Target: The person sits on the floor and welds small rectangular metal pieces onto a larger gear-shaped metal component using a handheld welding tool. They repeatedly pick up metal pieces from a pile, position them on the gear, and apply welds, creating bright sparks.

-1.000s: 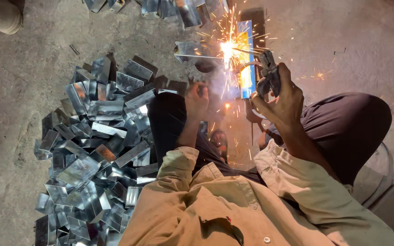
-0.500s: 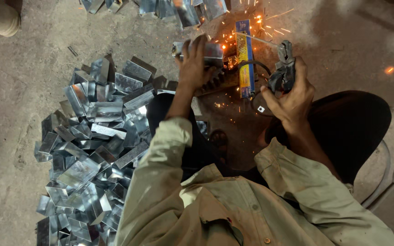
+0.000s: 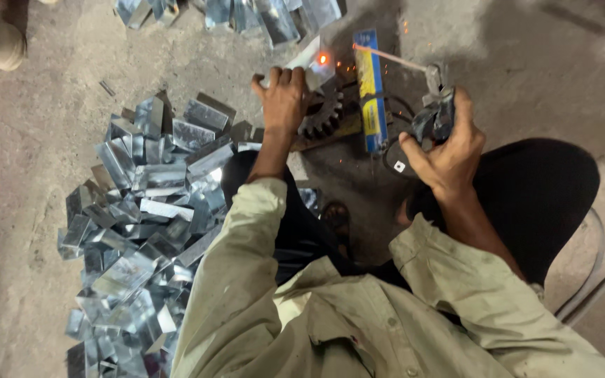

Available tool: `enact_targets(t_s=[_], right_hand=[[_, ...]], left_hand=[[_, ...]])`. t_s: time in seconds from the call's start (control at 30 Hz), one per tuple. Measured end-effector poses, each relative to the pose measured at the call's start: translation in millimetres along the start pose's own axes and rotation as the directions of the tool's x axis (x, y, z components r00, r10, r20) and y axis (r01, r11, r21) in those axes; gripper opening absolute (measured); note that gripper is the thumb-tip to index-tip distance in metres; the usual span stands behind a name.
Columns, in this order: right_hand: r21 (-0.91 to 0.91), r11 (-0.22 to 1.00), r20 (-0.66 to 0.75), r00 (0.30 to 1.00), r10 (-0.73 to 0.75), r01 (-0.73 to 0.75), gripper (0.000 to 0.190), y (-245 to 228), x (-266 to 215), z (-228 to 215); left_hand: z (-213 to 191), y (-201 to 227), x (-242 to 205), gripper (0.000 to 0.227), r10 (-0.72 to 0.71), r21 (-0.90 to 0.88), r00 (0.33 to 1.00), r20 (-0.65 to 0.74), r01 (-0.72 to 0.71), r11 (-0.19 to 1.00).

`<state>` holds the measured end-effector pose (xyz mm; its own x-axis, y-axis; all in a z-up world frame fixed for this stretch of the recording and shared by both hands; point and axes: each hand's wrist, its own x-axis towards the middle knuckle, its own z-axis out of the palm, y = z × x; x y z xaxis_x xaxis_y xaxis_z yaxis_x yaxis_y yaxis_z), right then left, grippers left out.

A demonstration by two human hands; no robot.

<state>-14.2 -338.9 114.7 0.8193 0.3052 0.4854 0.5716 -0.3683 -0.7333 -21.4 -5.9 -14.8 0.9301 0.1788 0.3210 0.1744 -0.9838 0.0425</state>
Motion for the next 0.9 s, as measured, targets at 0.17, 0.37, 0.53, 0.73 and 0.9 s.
enact_targets(t_s=[0.17,0.37,0.53,0.73,0.9], right_hand=[[-0.038,0.999,-0.018,1.0,-0.013,0.012,0.081,-4,2,0],[-0.051,0.995,-0.003,0.997,0.081,-0.081,0.081,-4,2,-1],[-0.062,0.996,0.028,0.997,0.073,-0.071,0.078,-9,2,6],[-0.081,0.995,0.016,0.998,0.061,-0.06,0.081,-9,5,6],[-0.093,0.99,0.03,0.994,0.105,-0.102,0.081,-9,2,7]], left_hand=[[43,5,-1,0.011,0.062,0.153,0.971,0.23,-0.099,0.983],[38,-4,19,0.042,-0.116,-0.184,0.985,0.124,0.138,0.973],[76,-24,51,0.036,-0.118,0.053,0.979,0.164,0.11,0.992],[67,-48,62,0.016,0.041,0.096,0.963,0.268,-0.069,0.993],[44,-33,38,0.02,0.154,0.157,0.988,0.01,-0.154,0.976]])
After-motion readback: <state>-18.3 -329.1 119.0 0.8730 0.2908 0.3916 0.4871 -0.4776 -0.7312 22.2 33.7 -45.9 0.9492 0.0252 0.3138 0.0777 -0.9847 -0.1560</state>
